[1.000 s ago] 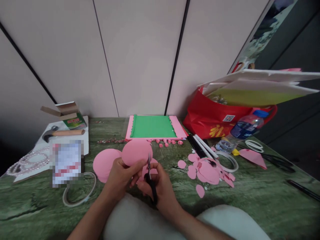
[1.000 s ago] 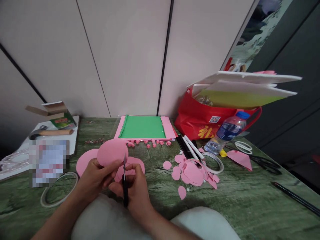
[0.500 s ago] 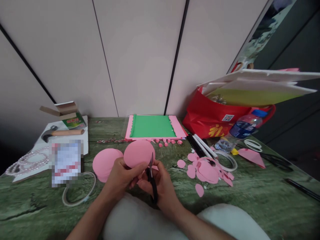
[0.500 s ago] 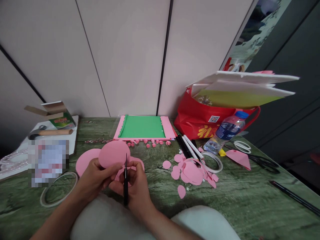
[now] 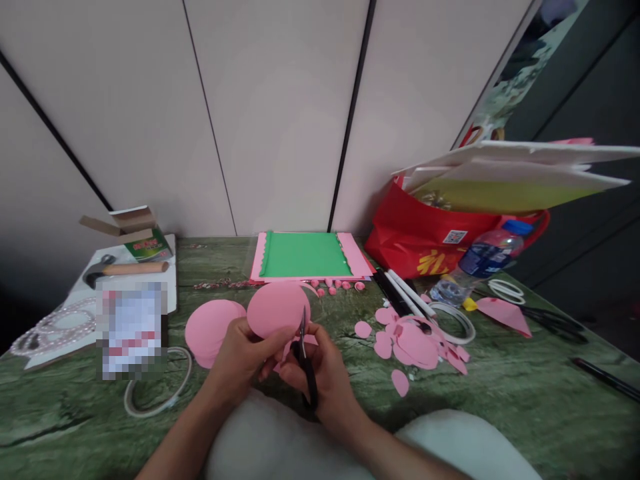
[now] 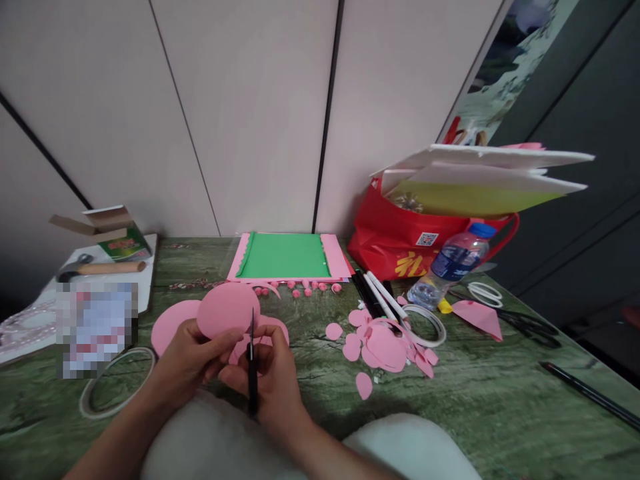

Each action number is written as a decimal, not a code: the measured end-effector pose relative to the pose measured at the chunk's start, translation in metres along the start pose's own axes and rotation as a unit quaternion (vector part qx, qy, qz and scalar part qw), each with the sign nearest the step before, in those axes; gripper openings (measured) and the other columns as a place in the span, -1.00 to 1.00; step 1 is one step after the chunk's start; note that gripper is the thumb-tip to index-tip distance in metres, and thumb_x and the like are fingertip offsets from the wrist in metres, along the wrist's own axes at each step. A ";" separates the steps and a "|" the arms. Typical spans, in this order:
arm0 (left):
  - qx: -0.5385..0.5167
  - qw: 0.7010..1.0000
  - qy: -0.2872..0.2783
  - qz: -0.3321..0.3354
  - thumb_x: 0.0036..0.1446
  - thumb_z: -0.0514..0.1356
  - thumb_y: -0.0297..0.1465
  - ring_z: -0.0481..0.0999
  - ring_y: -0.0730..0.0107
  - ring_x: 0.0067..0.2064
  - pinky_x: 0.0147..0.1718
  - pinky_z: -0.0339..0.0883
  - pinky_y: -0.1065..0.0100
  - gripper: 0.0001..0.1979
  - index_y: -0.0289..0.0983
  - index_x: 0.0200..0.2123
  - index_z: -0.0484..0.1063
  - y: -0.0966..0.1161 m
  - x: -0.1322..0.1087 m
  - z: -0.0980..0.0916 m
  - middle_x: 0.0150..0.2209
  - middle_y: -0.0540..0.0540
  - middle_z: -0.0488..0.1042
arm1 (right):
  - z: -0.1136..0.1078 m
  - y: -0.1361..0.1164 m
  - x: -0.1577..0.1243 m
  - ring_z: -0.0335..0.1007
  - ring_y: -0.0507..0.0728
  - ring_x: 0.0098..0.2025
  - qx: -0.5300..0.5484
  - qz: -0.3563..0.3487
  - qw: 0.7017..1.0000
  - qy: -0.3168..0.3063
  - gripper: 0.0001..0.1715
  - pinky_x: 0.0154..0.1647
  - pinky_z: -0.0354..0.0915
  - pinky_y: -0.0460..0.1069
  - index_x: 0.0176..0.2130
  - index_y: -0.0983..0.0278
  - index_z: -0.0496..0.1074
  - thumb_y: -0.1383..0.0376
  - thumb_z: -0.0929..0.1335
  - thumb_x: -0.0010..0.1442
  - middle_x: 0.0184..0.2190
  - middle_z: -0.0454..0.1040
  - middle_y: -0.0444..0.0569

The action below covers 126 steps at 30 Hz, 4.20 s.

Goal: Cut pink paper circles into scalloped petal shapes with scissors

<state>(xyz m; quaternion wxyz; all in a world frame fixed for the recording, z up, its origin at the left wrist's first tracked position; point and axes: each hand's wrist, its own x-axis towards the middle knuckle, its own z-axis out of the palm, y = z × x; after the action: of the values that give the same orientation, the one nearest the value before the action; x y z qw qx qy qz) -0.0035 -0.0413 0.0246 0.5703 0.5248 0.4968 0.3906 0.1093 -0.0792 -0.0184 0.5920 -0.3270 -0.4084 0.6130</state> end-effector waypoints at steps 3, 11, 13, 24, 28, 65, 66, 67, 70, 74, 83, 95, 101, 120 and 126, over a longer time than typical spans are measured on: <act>0.002 1.000 0.007 -0.001 -0.20 0.28 -0.29 0.04 0.66 -0.80 -0.80 -0.17 0.52 -0.67 -0.31 -0.81 0.29 -0.001 0.000 -0.001 -0.86 0.10 0.17 | -0.001 0.002 0.001 0.31 0.04 -0.57 -0.011 0.009 1.000 0.009 -0.40 -0.47 0.23 -0.04 -0.30 0.16 0.14 0.06 0.51 -0.20 -0.57 0.38 -0.22; -0.022 1.000 0.004 0.008 -0.20 0.28 -0.30 0.06 0.68 -0.78 -0.77 -0.15 0.52 -0.67 -0.32 -0.80 0.29 0.001 0.001 0.000 -0.84 0.10 0.19 | -0.001 0.000 0.000 0.18 -0.05 -0.66 -0.022 0.028 0.999 0.033 -0.37 -0.61 0.11 -0.13 -0.31 0.18 0.14 0.12 0.54 -0.26 -0.60 0.43 -0.23; -0.029 1.000 0.004 0.009 -0.20 0.28 -0.30 0.06 0.68 -0.79 -0.78 -0.16 0.52 -0.66 -0.33 -0.81 0.28 0.001 0.001 0.000 -0.84 0.10 0.19 | -0.001 -0.001 0.000 0.13 -0.07 -0.69 -0.037 0.026 0.998 0.034 -0.40 -0.65 0.07 -0.16 -0.32 0.19 0.15 0.11 0.52 -0.23 -0.63 0.40 -0.25; -0.087 0.996 -0.014 0.012 -0.15 0.30 -0.27 0.08 0.70 -0.79 -0.78 -0.16 0.55 -0.68 -0.34 -0.73 0.32 0.002 0.002 -0.001 -0.80 0.11 0.23 | 0.003 -0.003 0.000 0.09 -0.08 -0.73 -0.061 0.043 0.996 0.046 -0.37 -0.71 0.04 -0.18 -0.32 0.20 0.15 0.03 0.50 -0.27 -0.69 0.35 -0.30; -0.057 0.998 0.003 0.004 -0.20 0.32 -0.28 0.03 0.72 -0.80 -0.78 -0.20 0.54 -0.64 -0.34 -0.79 0.27 0.000 0.003 -0.002 -0.84 0.12 0.17 | -0.001 0.001 0.000 0.14 -0.07 -0.69 -0.051 0.039 0.997 0.036 -0.39 -0.66 0.08 -0.17 -0.28 0.19 0.15 0.10 0.51 -0.22 -0.64 0.38 -0.28; -0.052 0.998 -0.003 0.034 -0.15 0.28 -0.27 0.04 0.70 -0.77 -0.78 -0.18 0.54 -0.69 -0.32 -0.71 0.28 0.003 0.001 -0.004 -0.78 0.13 0.17 | -0.002 -0.010 0.002 0.08 -0.07 -0.74 -0.061 0.055 0.994 0.066 -0.34 -0.73 0.05 -0.19 -0.28 0.20 0.13 0.10 0.50 -0.30 -0.73 0.32 -0.35; -0.052 0.998 -0.004 0.035 -0.14 0.27 -0.27 0.04 0.70 -0.77 -0.78 -0.18 0.54 -0.69 -0.31 -0.71 0.28 0.003 0.001 -0.004 -0.78 0.13 0.18 | -0.002 -0.010 0.002 0.10 -0.07 -0.74 -0.065 0.055 0.994 0.063 -0.35 -0.73 0.06 -0.18 -0.28 0.19 0.13 0.09 0.49 -0.28 -0.73 0.33 -0.33; -0.051 0.998 -0.004 0.037 -0.14 0.27 -0.27 0.04 0.70 -0.77 -0.77 -0.18 0.53 -0.70 -0.31 -0.70 0.28 0.003 0.001 -0.004 -0.78 0.13 0.17 | -0.003 -0.009 0.001 0.11 -0.06 -0.75 -0.068 0.054 0.994 0.062 -0.36 -0.73 0.06 -0.18 -0.28 0.19 0.13 0.08 0.49 -0.27 -0.72 0.33 -0.32; -0.047 0.998 0.003 0.044 -0.13 0.27 -0.29 0.04 0.70 -0.76 -0.76 -0.17 0.53 -0.70 -0.32 -0.71 0.28 0.003 0.001 -0.004 -0.79 0.14 0.17 | -0.004 -0.007 0.001 0.13 -0.05 -0.75 -0.075 0.049 0.994 0.059 -0.38 -0.74 0.06 -0.18 -0.27 0.19 0.14 0.08 0.48 -0.23 -0.71 0.35 -0.31; -0.072 0.996 -0.005 0.045 -0.12 0.28 -0.31 0.09 0.68 -0.76 -0.76 -0.10 0.54 -0.71 -0.32 -0.70 0.29 0.002 0.001 -0.003 -0.78 0.13 0.20 | -0.005 -0.004 0.000 0.15 -0.05 -0.75 -0.080 0.037 0.995 0.050 -0.42 -0.75 0.06 -0.18 -0.26 0.18 0.13 0.07 0.46 -0.18 -0.71 0.36 -0.30; -0.090 0.995 -0.024 0.019 -0.11 0.29 -0.25 0.13 0.67 -0.78 -0.78 -0.08 0.54 -0.66 -0.34 -0.71 0.32 0.003 0.001 -0.002 -0.77 0.08 0.27 | -0.001 -0.003 -0.001 0.14 -0.06 -0.72 -0.073 0.040 0.996 0.035 -0.42 -0.72 0.07 -0.18 -0.26 0.20 0.13 0.09 0.47 -0.17 -0.68 0.37 -0.28; -0.034 0.999 0.013 0.018 -0.16 0.28 -0.25 0.04 0.69 -0.78 -0.75 -0.17 0.51 -0.63 -0.31 -0.78 0.24 0.003 0.002 -0.005 -0.82 0.11 0.17 | -0.004 -0.004 0.001 0.11 -0.08 -0.74 -0.068 0.064 0.995 0.046 -0.43 -0.71 0.04 -0.19 -0.29 0.21 0.16 0.16 0.49 -0.23 -0.72 0.32 -0.34; -0.045 0.998 0.018 0.032 -0.14 0.28 -0.27 0.04 0.69 -0.77 -0.76 -0.15 0.51 -0.65 -0.31 -0.75 0.25 0.002 0.002 -0.005 -0.81 0.12 0.18 | -0.001 -0.008 0.001 0.10 -0.07 -0.76 -0.078 0.070 0.993 0.052 -0.41 -0.74 0.01 -0.19 -0.32 0.19 0.15 0.14 0.49 -0.28 -0.73 0.33 -0.33; -0.062 0.997 0.031 0.041 -0.14 0.29 -0.30 0.08 0.70 -0.80 -0.81 -0.15 0.55 -0.70 -0.31 -0.71 0.29 0.002 0.003 -0.005 -0.80 0.11 0.23 | 0.001 -0.007 -0.001 0.10 -0.06 -0.70 -0.066 0.077 0.995 0.026 -0.37 -0.66 0.03 -0.17 -0.29 0.18 0.14 0.12 0.52 -0.25 -0.70 0.29 -0.34; -0.038 0.999 0.017 0.035 -0.18 0.30 -0.31 0.09 0.69 -0.80 -0.81 -0.12 0.56 -0.71 -0.31 -0.72 0.29 0.004 0.002 -0.005 -0.80 0.11 0.23 | -0.004 -0.001 0.002 0.16 -0.05 -0.60 -0.056 0.028 0.998 0.030 -0.39 -0.54 0.09 -0.13 -0.26 0.20 0.17 0.22 0.53 -0.24 -0.61 0.31 -0.31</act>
<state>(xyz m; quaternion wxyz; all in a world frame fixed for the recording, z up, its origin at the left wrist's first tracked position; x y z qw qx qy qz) -0.0074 -0.0382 0.0283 0.5671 0.5132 0.4725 0.4379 0.1133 -0.0768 -0.0193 0.5670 -0.3896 -0.4148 0.5955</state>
